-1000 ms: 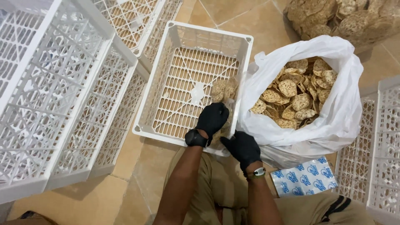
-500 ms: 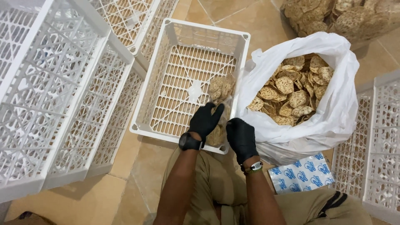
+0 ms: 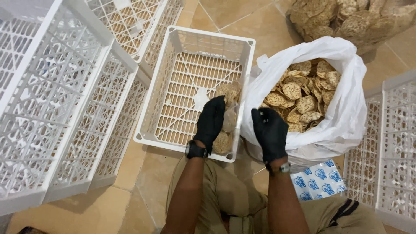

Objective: Sorting and packaging dried food items from a large bulk bag into plastic crates and smaller bags.

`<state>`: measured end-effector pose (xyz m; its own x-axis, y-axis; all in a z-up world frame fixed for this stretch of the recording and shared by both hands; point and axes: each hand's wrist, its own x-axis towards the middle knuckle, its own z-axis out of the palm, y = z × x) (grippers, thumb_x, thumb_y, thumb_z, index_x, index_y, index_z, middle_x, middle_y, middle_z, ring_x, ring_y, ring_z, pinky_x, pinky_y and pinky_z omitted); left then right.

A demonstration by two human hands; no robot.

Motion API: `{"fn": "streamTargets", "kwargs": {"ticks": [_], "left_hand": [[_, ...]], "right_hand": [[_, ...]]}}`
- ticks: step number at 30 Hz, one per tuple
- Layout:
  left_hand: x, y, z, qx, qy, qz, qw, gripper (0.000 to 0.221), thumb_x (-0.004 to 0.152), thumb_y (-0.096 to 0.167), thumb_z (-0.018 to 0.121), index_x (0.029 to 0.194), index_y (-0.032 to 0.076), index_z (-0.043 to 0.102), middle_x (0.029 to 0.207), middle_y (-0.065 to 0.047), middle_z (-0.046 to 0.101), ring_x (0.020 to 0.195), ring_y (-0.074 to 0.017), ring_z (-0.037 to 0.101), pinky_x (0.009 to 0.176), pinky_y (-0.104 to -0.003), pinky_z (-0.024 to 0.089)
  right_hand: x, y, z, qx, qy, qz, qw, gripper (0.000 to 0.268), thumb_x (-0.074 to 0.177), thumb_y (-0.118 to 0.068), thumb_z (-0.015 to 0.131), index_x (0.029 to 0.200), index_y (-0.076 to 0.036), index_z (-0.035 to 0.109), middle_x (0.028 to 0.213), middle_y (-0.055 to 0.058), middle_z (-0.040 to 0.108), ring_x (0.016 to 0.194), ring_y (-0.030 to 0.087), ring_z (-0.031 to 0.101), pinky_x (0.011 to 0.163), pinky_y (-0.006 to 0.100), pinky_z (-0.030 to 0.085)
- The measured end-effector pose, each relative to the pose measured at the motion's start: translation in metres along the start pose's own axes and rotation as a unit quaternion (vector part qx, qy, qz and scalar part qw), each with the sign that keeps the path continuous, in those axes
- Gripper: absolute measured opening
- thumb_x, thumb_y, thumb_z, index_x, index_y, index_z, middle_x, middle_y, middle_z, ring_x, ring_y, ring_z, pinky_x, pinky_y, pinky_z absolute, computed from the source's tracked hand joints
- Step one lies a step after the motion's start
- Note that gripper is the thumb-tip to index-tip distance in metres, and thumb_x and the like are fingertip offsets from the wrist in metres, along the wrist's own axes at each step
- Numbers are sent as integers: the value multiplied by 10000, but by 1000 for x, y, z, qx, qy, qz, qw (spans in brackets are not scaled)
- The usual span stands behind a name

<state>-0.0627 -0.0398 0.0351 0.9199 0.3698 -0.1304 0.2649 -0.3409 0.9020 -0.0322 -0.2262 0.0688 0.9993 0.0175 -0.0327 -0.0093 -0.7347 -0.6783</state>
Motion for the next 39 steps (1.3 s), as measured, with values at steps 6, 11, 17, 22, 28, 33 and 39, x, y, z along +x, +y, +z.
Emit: {"fn": "streamTargets", "kwargs": {"ticks": [6,11,17,22,28,33,39], "left_hand": [[47,-55,76,55,-94,31,994,535,982,513,585,1419,204,578,1419,-79,614,1355,-257,541,1167,-409,430],[25,-12,61,8,-109,7,994,663,951,485,584,1506,133,493,1476,-155,560,1389,-322,497,1195,-445,374],[-9,53,43,-78,96,174,977,291,984,250,686,1247,127,694,1159,-102,699,1143,-287,652,1008,-379,516],[-35,61,100,-88,26,225,970,194,961,197,698,1095,67,753,870,-143,753,864,-310,750,769,-386,604],[-14,-10,208,177,-181,259,932,301,952,270,614,1231,171,666,1157,-95,721,1186,-325,645,1022,-460,534],[-12,-25,235,401,-159,253,866,239,927,323,571,1046,235,758,891,6,751,943,-257,734,795,-438,613],[-69,44,213,170,-71,318,930,201,935,293,723,1109,201,681,844,-13,724,887,-280,707,773,-427,584]], "right_hand": [[95,34,77,22,-47,65,997,586,830,-590,786,1171,-118,728,931,113,765,1008,311,734,884,453,599],[88,35,81,46,-39,55,997,351,888,-419,725,1040,-108,787,925,134,779,982,371,735,845,478,594],[70,37,22,31,8,-6,999,373,938,-465,655,1048,-128,768,963,118,777,1031,376,710,930,504,557],[62,113,15,-42,-3,-89,995,291,944,-385,684,1038,-118,753,944,131,775,1022,392,697,879,531,567],[31,185,-14,-302,-108,-41,946,316,881,-541,618,1018,-289,749,918,-21,766,947,270,752,918,502,564],[29,216,-30,-203,-182,-45,961,418,1020,-464,449,1176,-186,719,1134,107,747,1162,356,682,1033,592,490],[39,217,-95,21,-48,-64,997,232,938,-261,709,1133,-139,744,919,125,771,995,369,717,909,531,537]]}}
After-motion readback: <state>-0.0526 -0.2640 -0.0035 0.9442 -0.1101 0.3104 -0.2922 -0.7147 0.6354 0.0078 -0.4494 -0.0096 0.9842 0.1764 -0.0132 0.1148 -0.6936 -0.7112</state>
